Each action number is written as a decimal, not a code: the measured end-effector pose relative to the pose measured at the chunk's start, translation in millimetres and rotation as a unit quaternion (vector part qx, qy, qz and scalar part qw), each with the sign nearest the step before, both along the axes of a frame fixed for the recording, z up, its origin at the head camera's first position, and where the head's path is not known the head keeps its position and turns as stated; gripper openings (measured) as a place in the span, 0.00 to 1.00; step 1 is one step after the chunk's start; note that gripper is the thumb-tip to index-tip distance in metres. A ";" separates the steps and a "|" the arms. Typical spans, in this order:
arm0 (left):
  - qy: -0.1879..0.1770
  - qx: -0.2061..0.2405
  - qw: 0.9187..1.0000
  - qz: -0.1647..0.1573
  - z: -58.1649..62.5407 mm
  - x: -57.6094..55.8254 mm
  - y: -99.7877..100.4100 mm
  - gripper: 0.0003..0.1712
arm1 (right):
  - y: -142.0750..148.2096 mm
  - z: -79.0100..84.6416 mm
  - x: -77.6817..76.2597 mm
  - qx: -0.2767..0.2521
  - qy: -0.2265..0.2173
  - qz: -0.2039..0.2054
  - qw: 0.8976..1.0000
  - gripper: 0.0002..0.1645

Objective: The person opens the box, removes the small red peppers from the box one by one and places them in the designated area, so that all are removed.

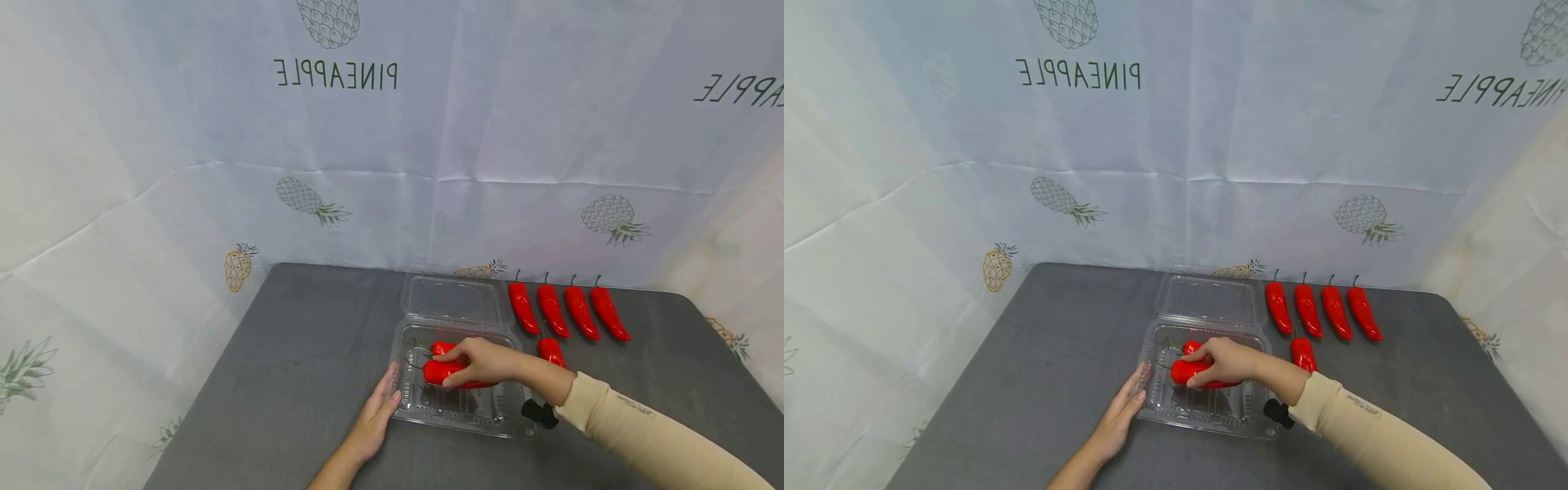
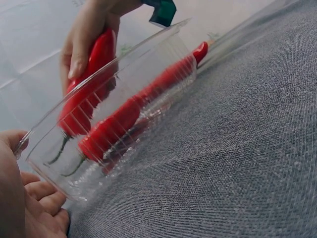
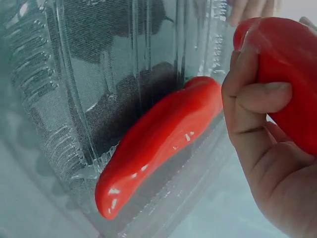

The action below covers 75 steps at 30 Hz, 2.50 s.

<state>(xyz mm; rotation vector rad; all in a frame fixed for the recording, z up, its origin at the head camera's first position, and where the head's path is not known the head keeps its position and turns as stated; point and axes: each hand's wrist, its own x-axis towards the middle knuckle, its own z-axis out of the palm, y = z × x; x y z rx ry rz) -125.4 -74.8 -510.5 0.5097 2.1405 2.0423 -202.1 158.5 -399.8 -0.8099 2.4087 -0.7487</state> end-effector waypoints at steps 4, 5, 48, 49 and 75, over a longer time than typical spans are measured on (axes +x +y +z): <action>-0.005 -0.001 1.000 0.000 0.5 -0.1 -0.2 0.32 | 8.5 3.8 -0.2 -0.024 -0.011 -0.004 1.000 0.33; -0.006 -0.001 1.000 0.000 0.5 -0.1 -0.3 0.32 | 11.1 4.5 -0.3 -0.032 -0.011 -0.005 0.999 0.33; 0.019 0.011 1.000 -0.003 -1.1 0.0 0.8 0.32 | 87.9 -6.7 29.2 -0.191 -0.030 -0.250 0.949 0.34; 0.016 0.013 1.000 -0.003 -0.8 0.2 0.8 0.32 | 89.4 -7.3 30.4 -0.194 -0.024 -0.255 0.947 0.34; 0.001 0.012 1.000 -0.003 -0.8 0.4 0.6 0.33 | 131.6 -29.9 48.3 -0.241 -0.004 -0.438 0.866 0.36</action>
